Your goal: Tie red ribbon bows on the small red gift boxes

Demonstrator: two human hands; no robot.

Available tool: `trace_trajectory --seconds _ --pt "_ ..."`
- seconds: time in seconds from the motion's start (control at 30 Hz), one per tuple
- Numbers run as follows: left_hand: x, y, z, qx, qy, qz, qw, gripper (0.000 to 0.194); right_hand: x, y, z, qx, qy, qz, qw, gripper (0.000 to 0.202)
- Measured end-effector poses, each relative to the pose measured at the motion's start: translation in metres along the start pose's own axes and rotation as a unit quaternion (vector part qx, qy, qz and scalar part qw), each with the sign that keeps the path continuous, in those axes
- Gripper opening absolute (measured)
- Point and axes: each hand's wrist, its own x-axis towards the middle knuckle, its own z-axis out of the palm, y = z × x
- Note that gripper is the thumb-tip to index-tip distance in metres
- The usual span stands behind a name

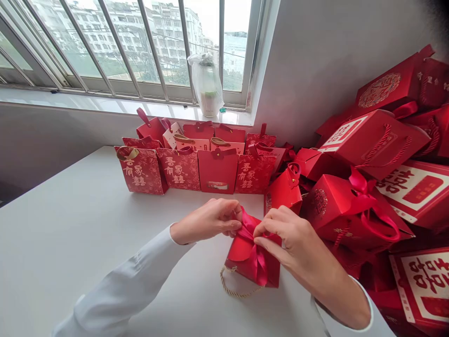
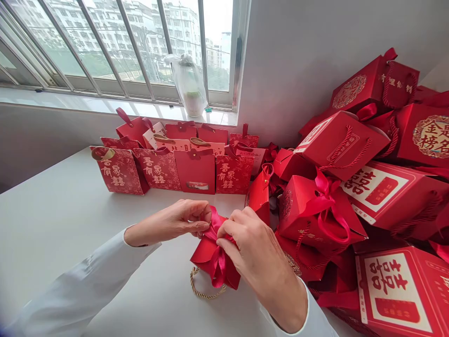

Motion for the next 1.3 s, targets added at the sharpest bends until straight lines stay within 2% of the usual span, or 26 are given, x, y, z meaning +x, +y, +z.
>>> trace_trajectory --seconds 0.13,0.3,0.53,0.83,1.0,1.13,1.3 --pt "0.0 0.001 0.0 0.018 0.005 -0.003 1.0 0.013 0.0 -0.002 0.004 -0.013 -0.039 0.029 0.999 0.018" --pt "-0.002 0.003 0.0 0.036 0.009 0.008 0.999 0.01 0.001 -0.003 0.007 -0.02 -0.057 0.024 0.998 0.017" --pt "-0.003 0.008 0.0 0.072 -0.003 0.01 0.997 0.009 0.001 -0.003 0.007 -0.033 -0.056 0.039 0.997 0.017" --pt "-0.002 0.003 -0.003 0.07 -0.026 -0.021 0.997 0.006 0.002 -0.002 0.009 -0.062 -0.058 0.03 0.996 0.017" --pt "-0.006 0.006 -0.003 0.089 -0.016 -0.011 0.996 0.011 0.002 -0.002 0.011 -0.057 -0.058 0.023 0.996 0.017" --pt "-0.007 0.008 -0.003 0.082 -0.024 -0.023 0.996 0.012 -0.002 0.002 0.0 -0.034 -0.035 -0.004 0.999 0.018" --pt "-0.008 0.011 0.0 0.086 -0.001 -0.052 0.995 0.026 -0.013 0.017 -0.024 -0.051 0.02 -0.024 0.998 0.028"
